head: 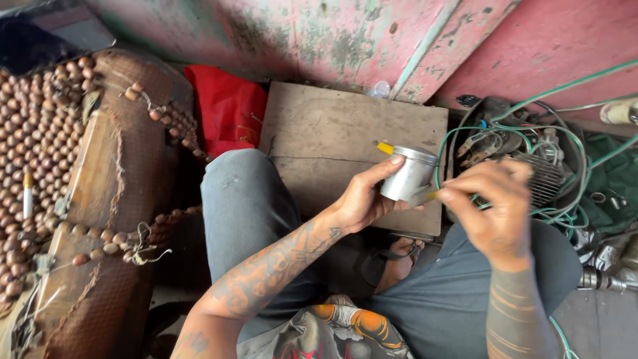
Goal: Cleaning a motorcycle piston using a small hand tool to scrape off debris and carbon buildup
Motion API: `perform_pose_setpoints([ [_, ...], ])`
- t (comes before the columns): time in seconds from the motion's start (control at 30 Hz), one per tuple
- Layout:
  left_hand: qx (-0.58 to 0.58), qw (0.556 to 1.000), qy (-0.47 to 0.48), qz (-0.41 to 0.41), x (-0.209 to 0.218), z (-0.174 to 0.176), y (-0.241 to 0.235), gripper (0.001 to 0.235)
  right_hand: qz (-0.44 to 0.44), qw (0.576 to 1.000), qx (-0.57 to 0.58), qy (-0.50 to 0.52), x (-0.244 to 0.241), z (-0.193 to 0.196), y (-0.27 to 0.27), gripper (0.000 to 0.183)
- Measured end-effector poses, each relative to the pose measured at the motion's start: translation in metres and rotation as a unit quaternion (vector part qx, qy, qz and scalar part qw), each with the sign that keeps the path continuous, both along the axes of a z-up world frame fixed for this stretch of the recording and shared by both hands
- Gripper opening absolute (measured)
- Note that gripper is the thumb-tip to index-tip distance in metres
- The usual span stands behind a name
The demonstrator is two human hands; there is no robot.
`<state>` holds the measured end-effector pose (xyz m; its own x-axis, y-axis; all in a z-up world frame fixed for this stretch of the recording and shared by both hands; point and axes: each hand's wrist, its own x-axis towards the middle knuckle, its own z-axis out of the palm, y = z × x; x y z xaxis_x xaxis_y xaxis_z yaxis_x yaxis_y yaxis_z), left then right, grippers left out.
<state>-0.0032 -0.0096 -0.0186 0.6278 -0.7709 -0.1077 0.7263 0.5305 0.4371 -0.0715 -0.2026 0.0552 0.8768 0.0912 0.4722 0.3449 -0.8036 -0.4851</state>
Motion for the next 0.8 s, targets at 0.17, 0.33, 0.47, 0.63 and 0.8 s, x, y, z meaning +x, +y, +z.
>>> perform_pose_setpoints([
  [0.17, 0.026, 1.000, 0.004, -0.012, -0.003, 0.003, 0.000, 0.051, -0.051, 0.998, 0.020, 0.025, 0.004, 0.001, -0.007, 0.012],
  [0.33, 0.067, 0.996, 0.041, 0.040, -0.002, -0.008, -0.004, 0.054, 0.034, 0.996, 0.078, -0.010, 0.004, 0.008, 0.012, 0.014],
  [0.47, 0.046, 0.998, 0.034, 0.024, -0.007, 0.006, 0.000, 0.049, -0.011, 0.998, 0.054, -0.023, 0.008, -0.001, -0.017, 0.014],
  [0.63, 0.059, 0.997, 0.044, 0.015, 0.000, 0.000, 0.000, 0.054, 0.047, 0.998, 0.044, -0.017, 0.008, 0.000, -0.001, 0.015],
  [0.8, 0.046, 0.997, 0.062, 0.002, -0.001, 0.007, 0.002, 0.054, 0.008, 0.999, 0.048, -0.024, 0.011, 0.001, -0.006, 0.016],
])
